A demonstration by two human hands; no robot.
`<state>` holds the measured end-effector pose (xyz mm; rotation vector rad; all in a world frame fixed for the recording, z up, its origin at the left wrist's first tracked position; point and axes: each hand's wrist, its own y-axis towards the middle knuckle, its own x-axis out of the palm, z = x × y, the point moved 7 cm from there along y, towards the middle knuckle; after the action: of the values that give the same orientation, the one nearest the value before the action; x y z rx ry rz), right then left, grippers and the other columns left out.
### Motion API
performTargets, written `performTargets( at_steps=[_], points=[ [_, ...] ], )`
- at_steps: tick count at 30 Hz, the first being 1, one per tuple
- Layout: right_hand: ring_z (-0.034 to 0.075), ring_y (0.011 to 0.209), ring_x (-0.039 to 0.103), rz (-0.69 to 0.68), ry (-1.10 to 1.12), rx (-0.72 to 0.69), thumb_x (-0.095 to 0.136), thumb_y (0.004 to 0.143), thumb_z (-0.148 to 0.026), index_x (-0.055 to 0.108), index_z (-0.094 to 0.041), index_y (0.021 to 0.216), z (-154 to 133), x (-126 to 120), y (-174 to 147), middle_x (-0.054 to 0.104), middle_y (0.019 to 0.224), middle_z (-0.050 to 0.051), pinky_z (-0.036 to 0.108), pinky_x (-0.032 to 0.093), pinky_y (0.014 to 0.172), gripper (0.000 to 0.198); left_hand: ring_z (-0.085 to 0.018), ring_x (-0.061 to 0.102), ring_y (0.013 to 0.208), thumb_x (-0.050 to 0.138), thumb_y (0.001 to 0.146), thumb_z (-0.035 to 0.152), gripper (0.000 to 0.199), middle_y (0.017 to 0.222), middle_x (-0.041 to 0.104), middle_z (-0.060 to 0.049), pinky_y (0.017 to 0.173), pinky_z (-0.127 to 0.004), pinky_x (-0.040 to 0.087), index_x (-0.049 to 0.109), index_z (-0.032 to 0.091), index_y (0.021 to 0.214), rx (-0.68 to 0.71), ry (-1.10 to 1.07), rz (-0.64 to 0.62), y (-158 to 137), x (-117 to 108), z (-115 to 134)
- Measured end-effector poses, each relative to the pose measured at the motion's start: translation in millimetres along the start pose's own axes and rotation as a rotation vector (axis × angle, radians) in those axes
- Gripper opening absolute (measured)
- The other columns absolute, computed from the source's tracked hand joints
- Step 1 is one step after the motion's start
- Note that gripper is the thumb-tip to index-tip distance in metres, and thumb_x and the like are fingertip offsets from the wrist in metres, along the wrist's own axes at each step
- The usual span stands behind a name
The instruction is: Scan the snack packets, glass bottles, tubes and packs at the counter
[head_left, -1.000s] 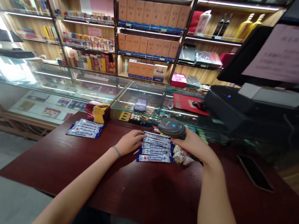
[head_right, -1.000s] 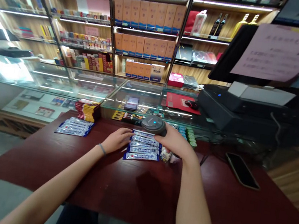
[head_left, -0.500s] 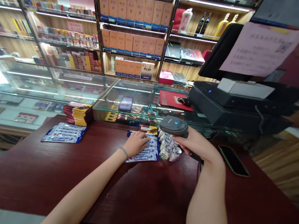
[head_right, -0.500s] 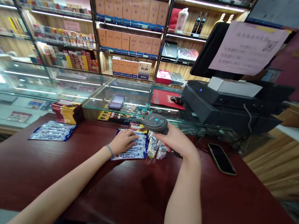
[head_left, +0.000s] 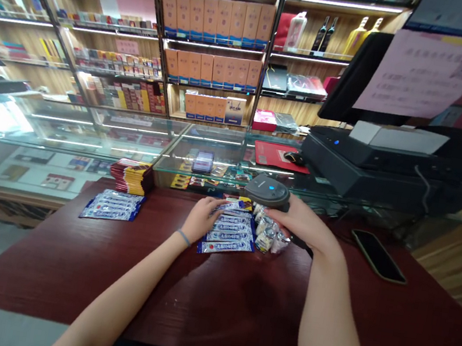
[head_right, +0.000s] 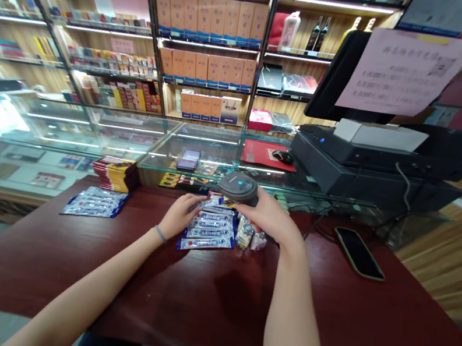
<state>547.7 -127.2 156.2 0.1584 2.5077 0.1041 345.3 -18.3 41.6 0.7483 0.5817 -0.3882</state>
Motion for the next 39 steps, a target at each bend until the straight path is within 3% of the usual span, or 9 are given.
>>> performTargets(
  at_steps=[5, 9, 13, 18, 22, 26, 31, 39],
  points=[
    [0.014, 0.046, 0.055, 0.017, -0.055, -0.017, 0.068, 0.08, -0.041, 0.061, -0.023, 0.125, -9, 24, 11, 0.068, 0.069, 0.0, 0.027, 0.043, 0.047, 0.049, -0.02, 0.066, 0.094, 0.061, 0.091, 0.04, 0.037, 0.107, 0.07, -0.008, 0.083, -0.034, 0.055, 0.066, 0.021, 0.123, -0.364, -0.439, 0.118, -22, -44, -48],
    [0.025, 0.081, 0.07, 0.042, -0.124, -0.101, 0.071, 0.078, -0.037, 0.057, -0.024, 0.131, -18, 46, 17, 0.074, 0.093, 0.005, 0.034, 0.053, 0.07, 0.056, -0.019, 0.07, 0.084, 0.071, 0.085, 0.045, 0.045, 0.1, 0.069, -0.008, 0.07, -0.031, 0.06, 0.065, 0.017, 0.119, -0.651, -0.885, 0.119, -44, -52, -72],
    [0.026, 0.094, 0.07, -0.016, -0.163, -0.098, 0.069, 0.078, -0.036, 0.05, -0.027, 0.136, -24, 72, 19, 0.073, 0.106, 0.005, 0.035, 0.052, 0.075, 0.062, -0.016, 0.07, 0.081, 0.072, 0.086, 0.035, 0.037, 0.094, 0.067, -0.006, 0.068, -0.03, 0.062, 0.063, 0.017, 0.117, -0.776, -1.151, 0.152, -58, -56, -79],
    [0.029, 0.096, 0.07, -0.141, -0.271, -0.038, 0.071, 0.075, -0.033, 0.05, -0.027, 0.133, -25, 107, 19, 0.074, 0.108, 0.006, 0.033, 0.05, 0.076, 0.062, -0.016, 0.07, 0.079, 0.07, 0.088, 0.03, 0.03, 0.094, 0.066, -0.007, 0.065, -0.029, 0.063, 0.063, 0.016, 0.114, -0.805, -1.213, 0.167, -63, -58, -84],
    [0.031, 0.095, 0.07, -0.186, -0.333, -0.077, 0.071, 0.075, -0.033, 0.055, -0.026, 0.131, -23, 123, 20, 0.074, 0.105, 0.007, 0.033, 0.048, 0.075, 0.059, -0.018, 0.071, 0.082, 0.07, 0.088, 0.031, 0.03, 0.095, 0.068, -0.009, 0.069, -0.032, 0.063, 0.062, 0.016, 0.113, -0.815, -1.207, 0.177, -64, -56, -85],
    [0.029, 0.093, 0.069, -0.201, -0.331, -0.09, 0.071, 0.073, -0.031, 0.06, -0.026, 0.125, -22, 124, 20, 0.075, 0.101, 0.006, 0.032, 0.048, 0.075, 0.053, -0.02, 0.071, 0.086, 0.069, 0.089, 0.031, 0.029, 0.1, 0.069, -0.011, 0.072, -0.033, 0.063, 0.061, 0.015, 0.112, -0.8, -1.208, 0.167, -63, -56, -84],
    [0.027, 0.094, 0.069, -0.196, -0.285, -0.085, 0.068, 0.074, -0.029, 0.058, -0.025, 0.126, -28, 119, 18, 0.074, 0.105, 0.005, 0.031, 0.048, 0.075, 0.053, -0.018, 0.071, 0.082, 0.069, 0.089, 0.027, 0.028, 0.091, 0.067, -0.007, 0.069, -0.031, 0.063, 0.063, 0.016, 0.114, -0.821, -1.241, 0.162, -64, -56, -84],
    [0.029, 0.1, 0.068, -0.151, -0.212, -0.117, 0.069, 0.074, -0.029, 0.056, -0.026, 0.125, -27, 126, 20, 0.074, 0.105, 0.005, 0.035, 0.049, 0.084, 0.052, -0.019, 0.071, 0.088, 0.078, 0.081, 0.03, 0.04, 0.109, 0.07, -0.012, 0.077, -0.035, 0.062, 0.063, 0.016, 0.116, -0.718, -1.202, 0.14, -54, -69, -79]
  ],
)
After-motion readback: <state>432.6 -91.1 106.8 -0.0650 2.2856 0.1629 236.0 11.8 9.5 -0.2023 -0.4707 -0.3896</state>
